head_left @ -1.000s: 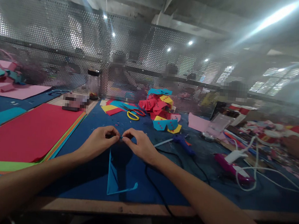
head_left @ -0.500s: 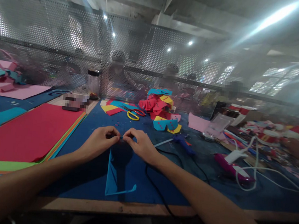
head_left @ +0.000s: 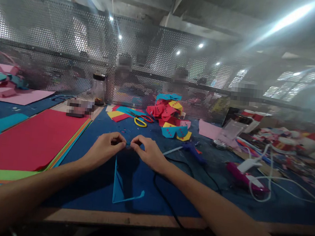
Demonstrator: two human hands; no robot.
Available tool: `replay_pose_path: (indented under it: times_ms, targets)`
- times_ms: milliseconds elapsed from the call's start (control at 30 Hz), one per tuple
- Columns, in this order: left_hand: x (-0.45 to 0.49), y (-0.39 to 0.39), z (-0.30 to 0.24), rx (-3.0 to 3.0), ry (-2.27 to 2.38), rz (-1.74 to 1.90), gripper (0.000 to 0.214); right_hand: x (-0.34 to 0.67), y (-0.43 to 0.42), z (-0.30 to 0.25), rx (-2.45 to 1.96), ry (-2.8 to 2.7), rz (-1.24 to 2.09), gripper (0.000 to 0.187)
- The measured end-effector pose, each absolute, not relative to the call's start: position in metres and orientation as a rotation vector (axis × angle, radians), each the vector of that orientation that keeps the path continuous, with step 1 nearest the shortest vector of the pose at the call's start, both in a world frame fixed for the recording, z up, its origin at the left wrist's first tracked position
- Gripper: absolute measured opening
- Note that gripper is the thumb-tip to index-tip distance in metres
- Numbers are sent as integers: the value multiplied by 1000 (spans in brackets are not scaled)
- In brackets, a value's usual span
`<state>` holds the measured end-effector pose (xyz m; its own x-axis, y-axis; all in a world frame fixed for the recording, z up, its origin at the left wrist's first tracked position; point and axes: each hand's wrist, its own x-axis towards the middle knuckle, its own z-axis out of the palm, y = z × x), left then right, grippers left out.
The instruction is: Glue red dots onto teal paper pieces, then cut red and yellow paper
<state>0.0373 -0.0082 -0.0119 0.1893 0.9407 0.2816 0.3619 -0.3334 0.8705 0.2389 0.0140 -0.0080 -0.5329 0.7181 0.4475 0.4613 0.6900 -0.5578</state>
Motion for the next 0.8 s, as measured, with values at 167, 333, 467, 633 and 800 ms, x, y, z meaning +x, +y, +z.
replay_pose_path:
  times_ms: [167,333,467,633,800]
  targets:
    - [38,-9,-11,1794,1203,1108,16,239,17,-11,-906,-2230,452,11]
    - [38,-9,-11,1785,1191,1099,15,239,18,-12,-913,-2250,441,13]
    - [38,-9,-11,1784,1187,1093,15,240,19,-13,-915,-2259,456,15]
    - [37,-7,-13,1783,1219,1102,15,241,20,-13,-921,-2259,506,18]
    - [35,-4,-16,1793,1247,1132,14,241,17,-11,-925,-2248,547,26]
